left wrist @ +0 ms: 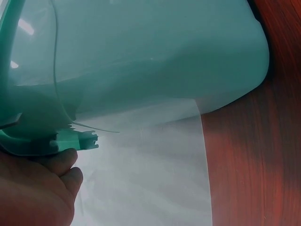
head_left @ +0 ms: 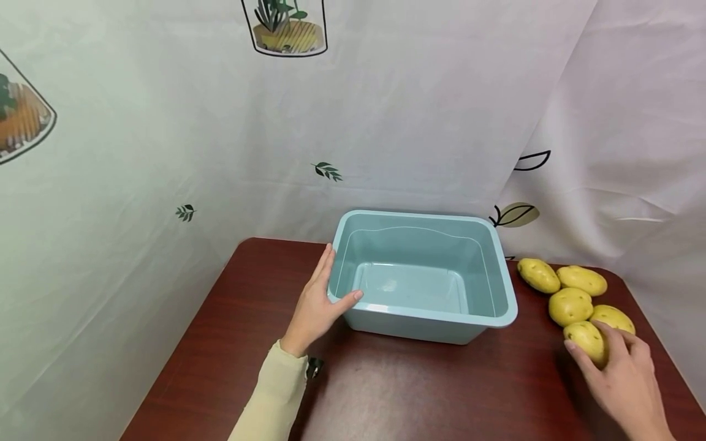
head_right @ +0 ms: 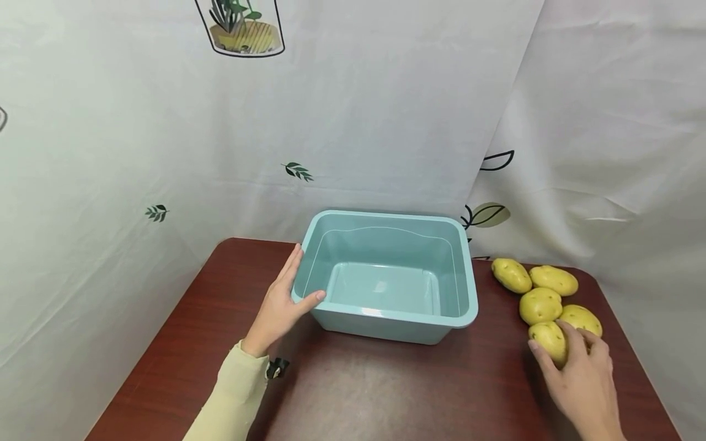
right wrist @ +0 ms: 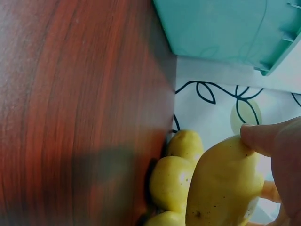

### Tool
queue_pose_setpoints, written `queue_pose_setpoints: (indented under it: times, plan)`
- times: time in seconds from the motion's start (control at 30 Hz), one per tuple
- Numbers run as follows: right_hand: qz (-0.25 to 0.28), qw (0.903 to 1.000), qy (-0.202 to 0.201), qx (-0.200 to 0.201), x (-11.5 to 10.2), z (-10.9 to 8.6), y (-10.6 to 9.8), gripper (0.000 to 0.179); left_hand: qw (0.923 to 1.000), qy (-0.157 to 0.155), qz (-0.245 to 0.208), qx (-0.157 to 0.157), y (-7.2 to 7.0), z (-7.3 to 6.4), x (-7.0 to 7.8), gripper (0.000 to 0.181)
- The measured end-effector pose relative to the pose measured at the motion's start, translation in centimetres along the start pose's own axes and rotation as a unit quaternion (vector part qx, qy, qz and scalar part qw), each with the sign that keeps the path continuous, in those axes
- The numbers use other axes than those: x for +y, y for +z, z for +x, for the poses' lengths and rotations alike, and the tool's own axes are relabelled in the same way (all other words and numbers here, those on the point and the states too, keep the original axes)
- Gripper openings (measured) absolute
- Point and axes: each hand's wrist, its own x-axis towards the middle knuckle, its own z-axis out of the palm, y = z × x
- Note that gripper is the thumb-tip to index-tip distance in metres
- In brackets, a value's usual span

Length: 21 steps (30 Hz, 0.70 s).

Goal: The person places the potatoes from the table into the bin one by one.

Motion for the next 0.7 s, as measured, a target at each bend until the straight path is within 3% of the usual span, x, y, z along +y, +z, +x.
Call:
queue_pose_setpoints:
  times: [0.3, 0.7]
  plan:
    - [0.004, 0.9999, 0.012, -0.003, -0.8, 0.2, -0.2, 0.076, 1.0000, 0.002, 0.000, 0.004, 0.0, -0.1, 0.0, 0.097]
    - [0.036, 0.9984, -0.030, 0.030, -2.0, 0.1, -0.6, 0.072, 1.0000, 0.002, -0.005, 0.005, 0.1, -0.1, 0.0, 0.096]
